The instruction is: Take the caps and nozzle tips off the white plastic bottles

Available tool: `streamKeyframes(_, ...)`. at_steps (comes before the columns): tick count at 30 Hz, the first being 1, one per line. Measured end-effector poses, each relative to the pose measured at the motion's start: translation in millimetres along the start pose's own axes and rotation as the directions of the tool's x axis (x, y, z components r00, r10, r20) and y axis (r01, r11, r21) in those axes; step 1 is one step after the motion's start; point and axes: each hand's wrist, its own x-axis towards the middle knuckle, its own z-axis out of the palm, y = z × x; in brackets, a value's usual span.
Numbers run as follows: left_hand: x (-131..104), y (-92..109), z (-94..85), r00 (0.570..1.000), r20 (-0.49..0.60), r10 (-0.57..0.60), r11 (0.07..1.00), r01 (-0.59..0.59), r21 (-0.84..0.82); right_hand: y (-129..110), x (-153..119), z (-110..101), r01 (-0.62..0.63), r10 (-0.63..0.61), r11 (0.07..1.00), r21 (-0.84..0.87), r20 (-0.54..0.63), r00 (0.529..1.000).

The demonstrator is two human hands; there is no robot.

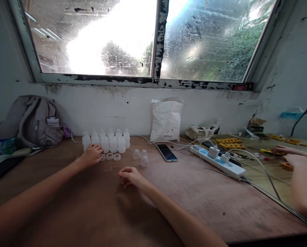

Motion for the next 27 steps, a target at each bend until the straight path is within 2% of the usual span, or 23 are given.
streamKeyframes(3, -19, -7, 2.3, 0.995, -0.021, -0.093, 0.995, 0.092, -0.035, 4, 3, -2, -0.002, 0.002, 1.0, -0.025, 0.008, 1.0)
streamKeyframes(8, -49, -36, 2.5, 0.968, 0.008, -0.25, 0.963, 0.249, -0.106, 11, 8, -1, 0.035, -0.037, 0.993, -0.114, -0.013, 0.999)
streamKeyframes(11, -59, -40, 10.6, 0.946, 0.012, -0.324, 0.942, 0.324, -0.09, 15, 12, 2, 0.051, -0.057, 0.985, -0.164, -0.031, 0.998)
streamKeyframes(17, -57, -25, 28.2, 0.907, -0.052, -0.418, 0.908, 0.415, -0.063, 19, 16, 1, 0.066, -0.074, 0.98, -0.188, -0.036, 0.997)
streamKeyframes(21, -51, -19, 18.8, 0.893, -0.124, -0.433, 0.899, 0.416, -0.14, 22, 18, -1, 0.078, -0.087, 0.977, -0.196, -0.037, 0.995)
streamKeyframes(24, -46, -1, 5.3, 0.897, -0.187, -0.4, 0.904, 0.353, -0.241, 24, 18, -1, 0.085, -0.094, 0.979, -0.185, -0.038, 0.995)
streamKeyframes(27, -40, 30, -3.9, 0.956, -0.142, -0.258, 0.909, 0.19, -0.372, 25, 19, -1, 0.096, -0.108, 0.981, -0.167, -0.063, 0.992)
